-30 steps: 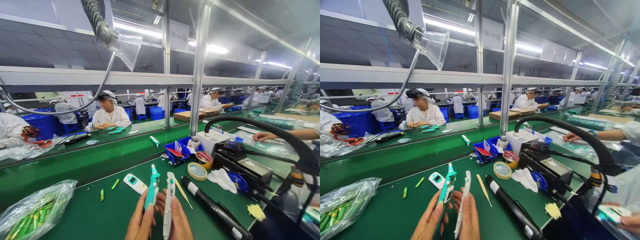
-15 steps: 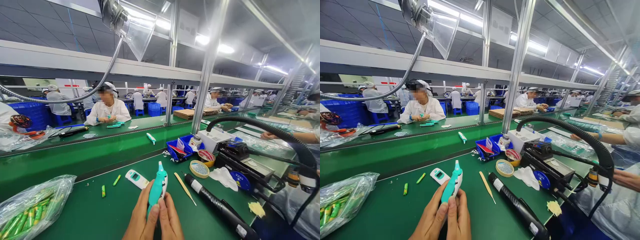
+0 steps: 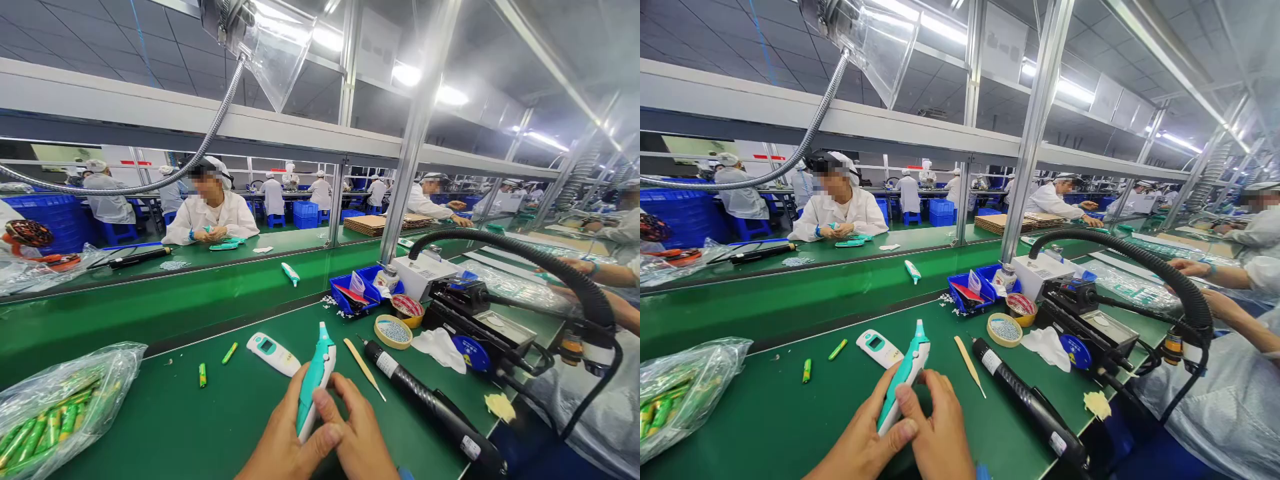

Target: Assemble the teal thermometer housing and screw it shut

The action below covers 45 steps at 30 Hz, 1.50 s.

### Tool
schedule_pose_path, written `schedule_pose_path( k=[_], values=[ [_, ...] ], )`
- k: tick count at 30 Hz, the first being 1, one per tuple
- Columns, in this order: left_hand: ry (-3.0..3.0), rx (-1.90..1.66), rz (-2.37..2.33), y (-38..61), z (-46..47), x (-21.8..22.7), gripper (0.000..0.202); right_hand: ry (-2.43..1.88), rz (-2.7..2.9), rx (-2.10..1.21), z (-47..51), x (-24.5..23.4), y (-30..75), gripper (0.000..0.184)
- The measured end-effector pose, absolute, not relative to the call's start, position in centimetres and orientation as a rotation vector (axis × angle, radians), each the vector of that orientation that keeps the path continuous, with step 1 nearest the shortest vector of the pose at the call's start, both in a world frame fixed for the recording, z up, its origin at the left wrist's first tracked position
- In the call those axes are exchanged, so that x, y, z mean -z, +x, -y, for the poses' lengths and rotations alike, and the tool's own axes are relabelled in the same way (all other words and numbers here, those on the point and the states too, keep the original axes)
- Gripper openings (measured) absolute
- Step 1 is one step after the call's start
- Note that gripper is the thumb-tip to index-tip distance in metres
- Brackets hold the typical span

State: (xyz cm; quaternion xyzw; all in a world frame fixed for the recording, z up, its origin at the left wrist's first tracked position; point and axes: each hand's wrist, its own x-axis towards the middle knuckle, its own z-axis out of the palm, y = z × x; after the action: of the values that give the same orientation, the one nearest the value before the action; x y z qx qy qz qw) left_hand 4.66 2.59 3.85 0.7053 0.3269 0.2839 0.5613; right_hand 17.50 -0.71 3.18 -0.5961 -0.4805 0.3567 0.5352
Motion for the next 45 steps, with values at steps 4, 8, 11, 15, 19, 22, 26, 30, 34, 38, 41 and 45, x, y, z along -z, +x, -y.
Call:
schedule_pose_path(
  k=[4,8,11,15,19,22,26,30,34,38,41,45],
  values=[
    [1.668,-0.595,-0.732,5.0,-2.1,-4.5,0.074,-1.254,0.869,-0.881,0.3,-5.1,19.1,0.055],
    [1.736,-0.538,-0.631,5.1,-1.6,-4.6,0.07,-0.95,0.584,-1.184,-0.6,-6.9,19.2,0.055],
    [1.822,-0.457,-0.705,5.2,-1.3,-4.6,0.066,-0.81,0.49,-1.283,-1.3,-7.2,18.6,0.051],
    [1.887,-0.327,-0.901,5.3,-0.8,-5.3,0.061,-0.801,0.461,-1.247,-2.1,-6.6,17.8,0.05],
    [1.968,-0.288,-0.972,5.2,-0.7,-5.9,0.055,-0.798,0.463,-1.275,-2.8,-6.0,17.5,0.055],
    [1.972,-0.365,-0.921,4.9,-1.1,-5.8,0.048,-0.791,0.46,-1.321,-3.2,-5.9,17.7,0.055],
    [1.654,-0.367,-0.883,4.8,-1.6,-5.3,0.045,-0.759,0.429,-1.364,-2.5,-5.8,18.1,0.047],
    [1.285,-0.408,-0.766,5.3,-2.1,-5.1,0.053,-0.742,0.475,-1.437,-0.8,-5.0,17.8,0.048],
    [1.1,-0.437,-0.662,5.6,-2.3,-5.2,0.051,-0.798,0.557,-1.416,0.1,-4.2,17.6,0.043],
    [1.062,-0.437,-0.643,5.6,-2.3,-5.0,0.05,-0.814,0.588,-1.401,0.2,-4.1,17.7,0.032],
    [1.068,-0.42,-0.631,5.5,-2.5,-4.7,0.051,-0.803,0.571,-1.431,0.2,-4.2,17.8,0.033],
    [1.073,-0.381,-0.633,5.5,-2.7,-4.4,0.053,-0.795,0.543,-1.415,0.3,-4.4,17.7,0.033]
  ],
)
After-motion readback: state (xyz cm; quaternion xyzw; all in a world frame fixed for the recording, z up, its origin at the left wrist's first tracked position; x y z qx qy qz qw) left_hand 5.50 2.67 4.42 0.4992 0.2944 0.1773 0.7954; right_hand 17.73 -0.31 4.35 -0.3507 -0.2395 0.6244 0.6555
